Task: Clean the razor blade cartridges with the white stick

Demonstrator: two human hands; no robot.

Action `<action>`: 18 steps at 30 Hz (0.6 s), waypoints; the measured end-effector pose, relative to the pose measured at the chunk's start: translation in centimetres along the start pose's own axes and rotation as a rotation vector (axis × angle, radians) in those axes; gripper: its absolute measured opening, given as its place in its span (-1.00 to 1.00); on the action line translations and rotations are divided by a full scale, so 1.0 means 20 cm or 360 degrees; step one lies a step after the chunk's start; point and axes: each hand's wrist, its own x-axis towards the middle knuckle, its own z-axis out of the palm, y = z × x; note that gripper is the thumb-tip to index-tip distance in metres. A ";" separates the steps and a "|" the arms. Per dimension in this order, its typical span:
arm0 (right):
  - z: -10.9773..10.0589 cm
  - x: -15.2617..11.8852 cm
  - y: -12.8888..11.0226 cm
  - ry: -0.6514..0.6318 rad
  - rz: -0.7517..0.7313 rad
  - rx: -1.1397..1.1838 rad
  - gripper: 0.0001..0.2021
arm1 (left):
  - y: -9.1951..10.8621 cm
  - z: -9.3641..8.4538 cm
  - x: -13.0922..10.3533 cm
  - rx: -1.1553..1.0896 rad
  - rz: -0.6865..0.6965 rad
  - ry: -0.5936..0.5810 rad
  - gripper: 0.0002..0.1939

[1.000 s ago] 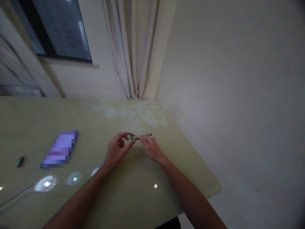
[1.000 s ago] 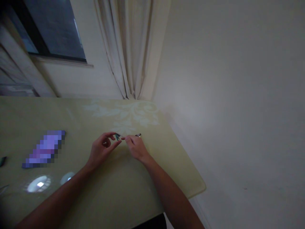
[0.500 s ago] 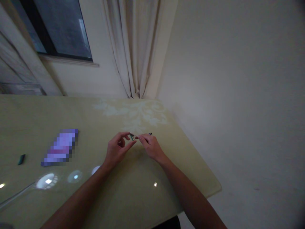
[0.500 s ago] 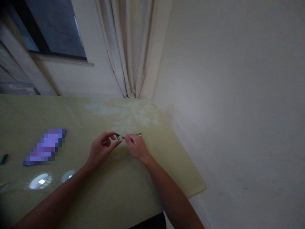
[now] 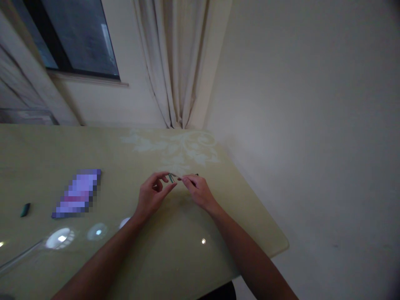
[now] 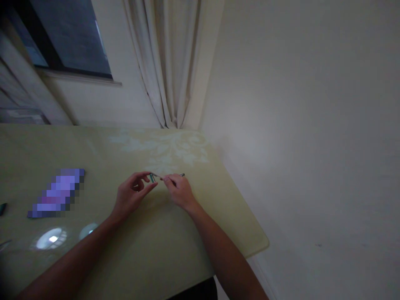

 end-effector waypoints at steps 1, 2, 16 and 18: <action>0.00 0.00 0.00 -0.0022 -0.0014 0.0008 -0.54 | 0.00 0.00 0.00 -0.0004 -0.0002 -0.0001 -0.61; 0.00 0.00 0.00 -0.0044 -0.0029 0.0011 -0.54 | 0.00 0.00 0.00 -0.0006 -0.0005 0.0001 -0.60; 0.00 0.00 0.01 -0.0036 -0.0014 0.0020 -0.57 | -0.02 -0.01 0.01 -0.0005 -0.0006 0.0035 -0.60; 0.00 0.00 0.01 -0.0020 0.0023 0.0026 -0.58 | -0.02 -0.01 0.01 0.0005 -0.0005 0.0044 -0.60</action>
